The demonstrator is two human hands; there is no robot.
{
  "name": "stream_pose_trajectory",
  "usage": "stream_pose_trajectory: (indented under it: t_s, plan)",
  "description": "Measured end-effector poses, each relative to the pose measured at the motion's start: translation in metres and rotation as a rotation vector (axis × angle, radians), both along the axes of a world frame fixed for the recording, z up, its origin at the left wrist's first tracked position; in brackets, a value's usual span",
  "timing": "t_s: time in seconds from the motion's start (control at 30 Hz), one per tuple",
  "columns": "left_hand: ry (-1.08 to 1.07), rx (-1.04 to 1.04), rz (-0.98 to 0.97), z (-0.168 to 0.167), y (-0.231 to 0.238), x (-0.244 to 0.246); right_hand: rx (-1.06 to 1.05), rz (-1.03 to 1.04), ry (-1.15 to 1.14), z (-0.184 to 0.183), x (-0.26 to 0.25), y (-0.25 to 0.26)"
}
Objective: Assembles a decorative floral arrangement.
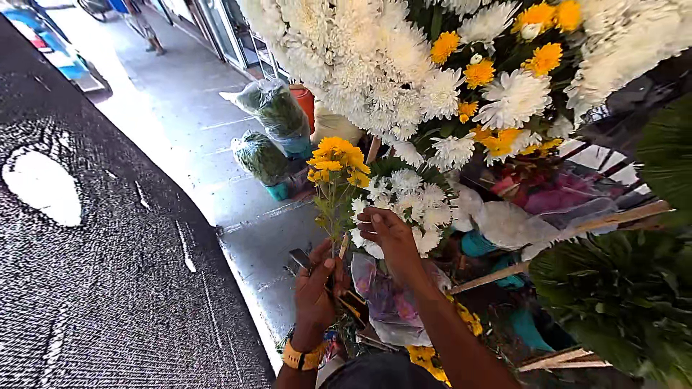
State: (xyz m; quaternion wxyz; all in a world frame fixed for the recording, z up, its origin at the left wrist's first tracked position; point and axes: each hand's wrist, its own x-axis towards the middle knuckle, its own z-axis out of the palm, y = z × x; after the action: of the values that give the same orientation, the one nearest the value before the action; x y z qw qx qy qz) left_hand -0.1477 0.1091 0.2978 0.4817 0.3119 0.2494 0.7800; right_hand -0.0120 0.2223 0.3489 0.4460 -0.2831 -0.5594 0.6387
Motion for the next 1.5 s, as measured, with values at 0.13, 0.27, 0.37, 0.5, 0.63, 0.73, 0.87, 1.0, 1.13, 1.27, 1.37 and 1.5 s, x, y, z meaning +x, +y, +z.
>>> stream_pose_trajectory:
  t_s: [0.13,0.27,0.37,0.5,0.63,0.73,0.87,1.0,1.13,1.27,1.37,1.5]
  plan:
    - [-0.038,0.018,-0.068,-0.001,0.000,0.007,-0.281,0.150,0.252,0.014,-0.017,0.008]
    - [-0.042,0.018,-0.065,-0.002,-0.005,0.012,-0.317,0.143,0.301,0.014,-0.021,0.007]
    - [-0.046,-0.011,-0.025,-0.004,-0.010,0.013,-0.349,0.143,0.293,0.006,-0.020,0.003]
    - [-0.045,-0.050,-0.005,-0.003,-0.017,0.015,-0.300,0.114,0.310,-0.004,-0.019,-0.003]
    - [0.050,-0.249,0.219,0.010,-0.014,0.025,0.347,-0.065,0.181,-0.018,-0.012,-0.023]
    - [0.353,-0.384,0.294,0.016,-0.008,0.025,0.350,-0.114,0.259,-0.013,-0.001,-0.037]
    - [0.835,-0.352,0.247,0.013,-0.008,0.022,-0.133,0.060,0.222,0.004,0.015,-0.042]
    - [0.938,-0.320,0.313,0.007,-0.001,0.030,-0.272,0.166,0.151,0.005,0.023,-0.041]
    - [0.932,-0.302,0.356,-0.004,0.004,0.036,-0.333,0.188,0.155,0.003,0.028,-0.034]
    - [0.845,-0.265,0.268,-0.007,0.000,0.035,-0.261,0.049,0.181,0.020,0.034,-0.022]
    - [0.822,-0.256,0.231,-0.009,-0.013,0.023,0.031,-0.221,0.193,0.059,0.058,0.019]
    - [0.857,-0.280,0.273,-0.016,-0.025,0.004,0.617,-0.526,0.037,0.140,0.103,0.090]
